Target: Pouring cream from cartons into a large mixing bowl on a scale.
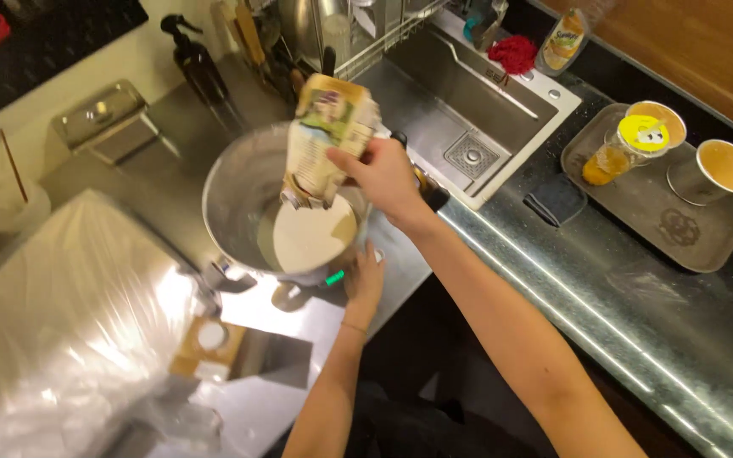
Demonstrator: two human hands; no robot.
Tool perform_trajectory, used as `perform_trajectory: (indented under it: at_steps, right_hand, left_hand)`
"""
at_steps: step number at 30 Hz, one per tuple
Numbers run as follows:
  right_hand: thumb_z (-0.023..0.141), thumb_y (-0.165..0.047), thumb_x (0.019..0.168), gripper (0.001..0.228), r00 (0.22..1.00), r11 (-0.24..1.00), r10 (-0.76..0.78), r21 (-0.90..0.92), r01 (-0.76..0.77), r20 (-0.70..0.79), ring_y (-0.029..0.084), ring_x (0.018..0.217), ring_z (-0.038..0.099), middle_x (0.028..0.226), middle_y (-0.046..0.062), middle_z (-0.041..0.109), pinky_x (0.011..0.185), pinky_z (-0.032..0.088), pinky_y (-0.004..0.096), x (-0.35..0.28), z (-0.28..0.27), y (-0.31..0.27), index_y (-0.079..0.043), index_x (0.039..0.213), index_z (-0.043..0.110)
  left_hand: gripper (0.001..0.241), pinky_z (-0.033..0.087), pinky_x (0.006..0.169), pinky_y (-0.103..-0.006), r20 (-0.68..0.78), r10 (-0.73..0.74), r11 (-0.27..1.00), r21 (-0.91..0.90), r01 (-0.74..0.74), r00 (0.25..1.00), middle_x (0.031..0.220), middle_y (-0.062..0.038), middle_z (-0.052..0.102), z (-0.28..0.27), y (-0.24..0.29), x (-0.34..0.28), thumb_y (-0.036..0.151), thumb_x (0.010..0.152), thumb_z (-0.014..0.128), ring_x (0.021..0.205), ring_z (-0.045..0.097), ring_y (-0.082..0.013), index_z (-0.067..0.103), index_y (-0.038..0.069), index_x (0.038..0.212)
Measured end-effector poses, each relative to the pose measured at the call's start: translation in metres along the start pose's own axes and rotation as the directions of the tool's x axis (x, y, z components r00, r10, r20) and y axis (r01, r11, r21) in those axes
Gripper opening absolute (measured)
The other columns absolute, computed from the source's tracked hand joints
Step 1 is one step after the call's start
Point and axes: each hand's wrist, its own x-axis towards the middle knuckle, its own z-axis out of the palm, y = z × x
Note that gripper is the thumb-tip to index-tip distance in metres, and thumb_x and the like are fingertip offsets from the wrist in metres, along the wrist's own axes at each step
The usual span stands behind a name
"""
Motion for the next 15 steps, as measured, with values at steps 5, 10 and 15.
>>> perform_trajectory:
  at_steps: [5, 10, 15]
  right_hand:
    - [0.071, -0.02, 0.095, 0.039, 0.96, 0.831, 0.243, 0.541, -0.132, -0.14, 0.02, 0.103, 0.074, 0.119, 0.013, 0.074, 0.092, 0.063, 0.035, -0.013, -0.01, -0.007, 0.007, 0.122, 0.066]
    - [0.069, -0.02, 0.098, 0.035, 0.909, 0.618, 0.345, 0.785, -0.031, -0.236, 0.02, 0.104, 0.071, 0.117, 0.012, 0.072, 0.094, 0.06, 0.034, -0.044, -0.027, -0.008, 0.002, 0.126, 0.064]
    - [0.068, -0.02, 0.098, 0.029, 0.848, 0.364, 0.371, 0.899, 0.243, -0.38, 0.018, 0.107, 0.07, 0.116, 0.008, 0.073, 0.095, 0.057, 0.03, -0.123, -0.062, 0.014, -0.005, 0.122, 0.065]
  left_hand:
    - [0.041, 0.057, 0.083, -0.0448, -0.173, 0.201, 0.969, -0.108, -0.222, 0.964, 0.107, -0.016, 0.068, 0.021, -0.024, -0.005, 0.023, 0.089, 0.074, 0.099, 0.069, -0.0343, 0.062, 0.006, 0.124]
    - [0.036, 0.058, 0.071, -0.0389, 0.034, 0.024, 0.732, -0.681, 0.006, 0.999, 0.1, -0.012, 0.07, -0.084, 0.058, -0.026, 0.021, 0.087, 0.077, 0.081, 0.068, -0.0259, 0.064, 0.004, 0.116]
    - [0.037, 0.057, 0.071, -0.0326, 0.164, 0.191, 0.565, -0.825, 0.028, 0.968, 0.1, -0.01, 0.07, -0.064, 0.072, -0.046, 0.02, 0.088, 0.076, 0.078, 0.066, -0.0175, 0.065, 0.004, 0.119]
